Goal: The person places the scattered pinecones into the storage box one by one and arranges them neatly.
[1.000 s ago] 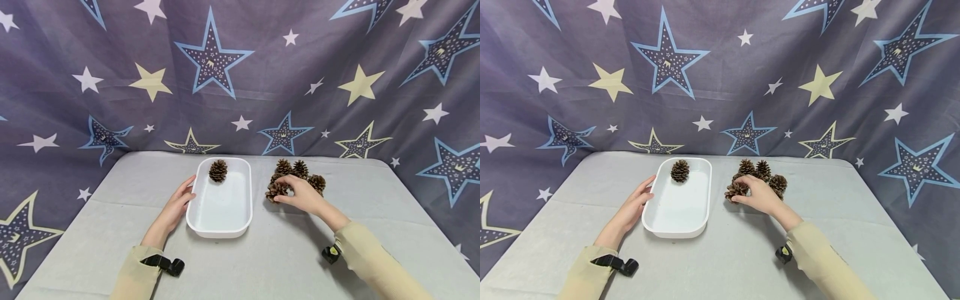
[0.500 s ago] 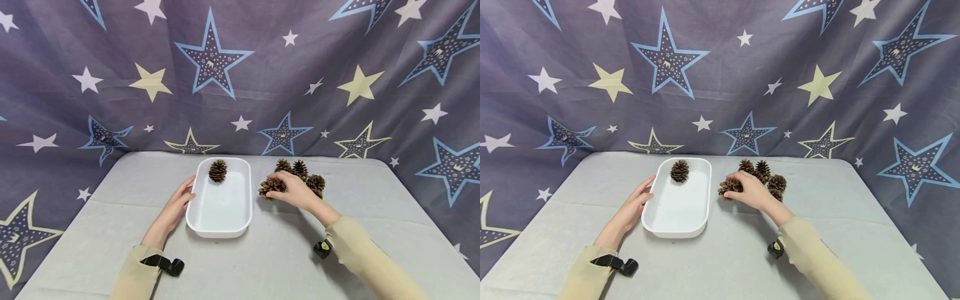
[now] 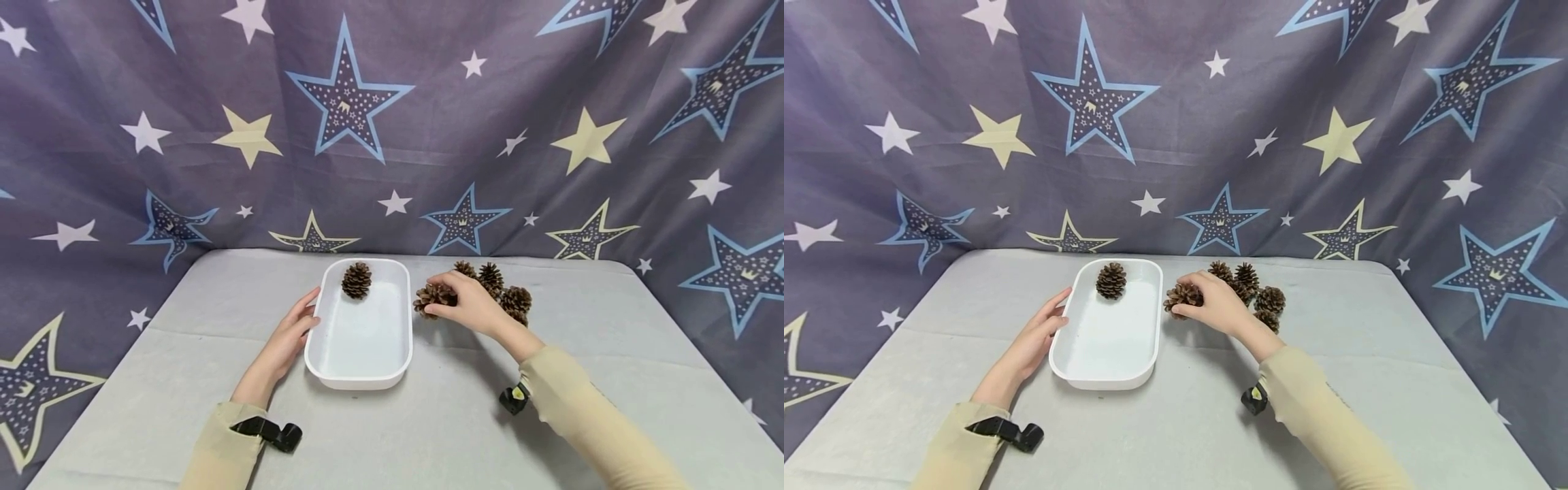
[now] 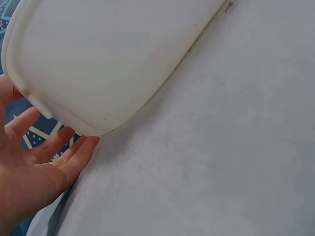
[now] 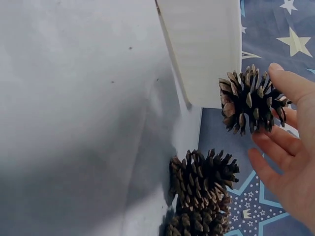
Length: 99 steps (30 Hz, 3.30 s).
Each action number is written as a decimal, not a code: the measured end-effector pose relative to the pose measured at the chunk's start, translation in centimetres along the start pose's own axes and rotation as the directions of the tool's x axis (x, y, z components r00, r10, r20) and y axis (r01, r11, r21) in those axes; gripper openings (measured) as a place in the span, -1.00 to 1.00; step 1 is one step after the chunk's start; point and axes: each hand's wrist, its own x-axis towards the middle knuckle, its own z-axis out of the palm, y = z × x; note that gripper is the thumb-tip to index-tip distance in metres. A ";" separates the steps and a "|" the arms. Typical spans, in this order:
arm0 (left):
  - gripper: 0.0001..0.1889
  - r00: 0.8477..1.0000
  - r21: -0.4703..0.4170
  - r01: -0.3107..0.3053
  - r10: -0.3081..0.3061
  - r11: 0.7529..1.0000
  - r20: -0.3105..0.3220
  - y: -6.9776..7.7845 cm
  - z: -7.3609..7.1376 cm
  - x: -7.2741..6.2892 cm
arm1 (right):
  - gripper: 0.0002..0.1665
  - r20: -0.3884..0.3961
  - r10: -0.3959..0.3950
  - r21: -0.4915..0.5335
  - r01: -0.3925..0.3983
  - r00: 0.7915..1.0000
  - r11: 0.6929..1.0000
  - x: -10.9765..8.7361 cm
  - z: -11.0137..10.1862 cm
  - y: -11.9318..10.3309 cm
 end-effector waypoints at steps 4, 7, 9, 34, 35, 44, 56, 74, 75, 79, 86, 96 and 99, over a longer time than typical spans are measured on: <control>-0.38 1.000 -0.001 0.000 0.000 1.000 0.000 -0.1 0.1 0.0 | -0.35 -0.002 0.012 0.010 -0.012 1.000 1.000 0.3 0.0 -0.2; -0.38 1.000 -0.004 -0.002 0.003 1.000 0.002 -0.1 0.1 0.0 | -0.35 -0.005 0.017 0.006 -0.017 1.000 1.000 0.6 -0.1 -0.3; -0.38 1.000 -0.006 -0.003 0.004 1.000 0.004 -0.1 0.0 0.0 | -0.34 -0.007 0.019 0.008 -0.019 1.000 1.000 0.8 -0.1 -0.4; -0.37 1.000 -0.002 -0.006 0.006 1.000 0.004 -0.2 0.0 0.0 | -0.38 -0.058 0.025 0.112 -0.018 0.998 0.994 5.1 0.1 -1.6; -0.37 1.000 -0.004 -0.008 0.008 1.000 0.005 -0.2 0.0 0.0 | -0.38 -0.062 0.024 0.120 -0.016 0.998 0.993 5.3 0.2 -1.7; -0.37 1.000 -0.007 -0.004 0.004 1.000 0.005 -0.1 0.0 0.0 | -0.39 -0.043 0.046 0.149 -0.039 0.998 0.988 6.3 1.8 -1.8; -0.38 1.000 -0.017 0.009 -0.009 1.000 0.011 -0.1 -0.1 0.1 | -0.39 -0.018 0.042 0.123 -0.039 0.999 0.992 7.4 3.0 -2.7; -0.37 1.000 -0.017 0.005 -0.005 1.000 0.001 -0.2 0.0 0.0 | -0.38 0.051 0.044 0.048 -0.046 0.998 0.998 8.4 4.6 -2.9; -0.37 1.000 -0.016 0.005 -0.005 1.000 0.001 -0.2 0.0 0.0 | -0.38 0.052 0.041 0.047 -0.043 0.998 0.998 8.5 4.7 -2.8; -0.37 1.000 -0.012 0.001 -0.001 1.000 0.000 -0.1 0.0 0.0 | -0.38 0.057 0.041 0.032 -0.043 0.998 0.999 8.7 5.1 -2.7; -0.36 1.000 -0.010 -0.007 0.007 1.000 0.002 -0.1 0.1 0.0 | -0.38 0.072 0.047 -0.001 -0.047 0.996 0.999 9.1 5.4 -2.6; -0.36 1.000 -0.021 0.002 -0.002 1.000 0.000 -0.1 0.0 0.0 | -0.38 0.091 0.036 -0.055 -0.031 0.995 0.998 9.3 5.3 -2.5; -0.36 1.000 -0.018 0.002 -0.002 1.000 0.003 -0.1 0.0 0.0 | -0.39 0.092 0.031 -0.071 -0.025 0.995 0.997 9.3 5.3 -2.5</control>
